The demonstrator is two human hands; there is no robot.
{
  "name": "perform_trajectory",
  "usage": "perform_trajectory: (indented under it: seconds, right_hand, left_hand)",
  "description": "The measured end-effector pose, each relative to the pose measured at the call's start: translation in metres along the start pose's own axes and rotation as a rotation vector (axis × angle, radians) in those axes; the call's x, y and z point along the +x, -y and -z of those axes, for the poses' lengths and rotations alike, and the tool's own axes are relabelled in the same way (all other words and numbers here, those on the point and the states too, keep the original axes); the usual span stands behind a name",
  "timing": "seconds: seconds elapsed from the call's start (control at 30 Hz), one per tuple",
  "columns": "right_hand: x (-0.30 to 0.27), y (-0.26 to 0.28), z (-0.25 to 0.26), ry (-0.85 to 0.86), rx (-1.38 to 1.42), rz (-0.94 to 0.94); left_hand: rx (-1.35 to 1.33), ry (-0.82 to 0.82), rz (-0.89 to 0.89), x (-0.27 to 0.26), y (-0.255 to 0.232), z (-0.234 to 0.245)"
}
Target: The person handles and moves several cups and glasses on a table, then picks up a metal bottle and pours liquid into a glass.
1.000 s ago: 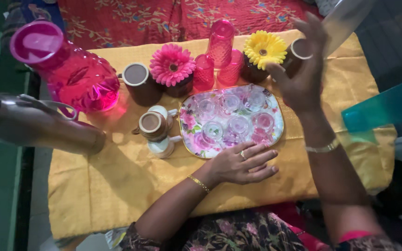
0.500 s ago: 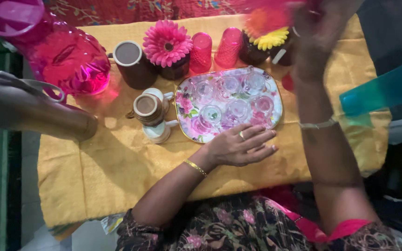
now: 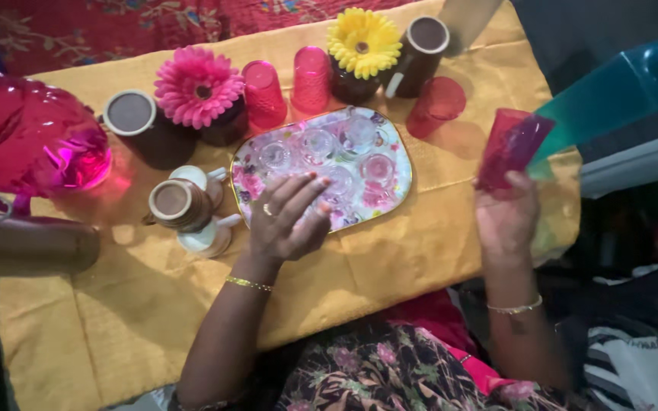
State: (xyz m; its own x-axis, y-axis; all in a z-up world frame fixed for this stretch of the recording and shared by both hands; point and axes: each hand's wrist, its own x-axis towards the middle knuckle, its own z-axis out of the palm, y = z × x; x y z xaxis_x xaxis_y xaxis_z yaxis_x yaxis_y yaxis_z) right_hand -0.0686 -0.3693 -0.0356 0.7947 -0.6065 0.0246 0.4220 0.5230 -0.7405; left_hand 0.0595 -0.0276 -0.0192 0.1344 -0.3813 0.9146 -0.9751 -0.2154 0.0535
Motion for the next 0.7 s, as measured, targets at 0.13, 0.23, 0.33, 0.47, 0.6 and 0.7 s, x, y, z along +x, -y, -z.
perform_trajectory:
  seconds: [0.13, 0.23, 0.33, 0.47, 0.6, 0.7]
  right_hand:
    - [0.006, -0.036, 0.032, 0.075, -0.214, 0.062]
    - [0.010, -0.047, 0.031, 0.106, -0.633, 0.186]
    - [0.010, -0.048, 0.019, 0.140, -0.808, 0.226]
    - [0.015, -0.046, 0.009, 0.184, -0.997, 0.243]
    - [0.020, -0.042, 0.022, 0.258, -1.110, 0.254]
    - [0.029, -0.024, 0.032, 0.264, -1.016, 0.286]
  left_hand:
    - [0.018, -0.022, 0.043, 0.000, 0.002, 0.000]
    - [-0.006, -0.042, 0.066, -0.001, 0.006, 0.001]
    - [-0.008, -0.084, 0.089, -0.004, 0.009, 0.001]
    - [0.022, -0.084, 0.125, -0.005, 0.012, 0.001]
    - [0.033, -0.090, 0.128, -0.004, 0.012, 0.001]
    - [0.036, -0.102, 0.126, -0.003, 0.013, 0.003]
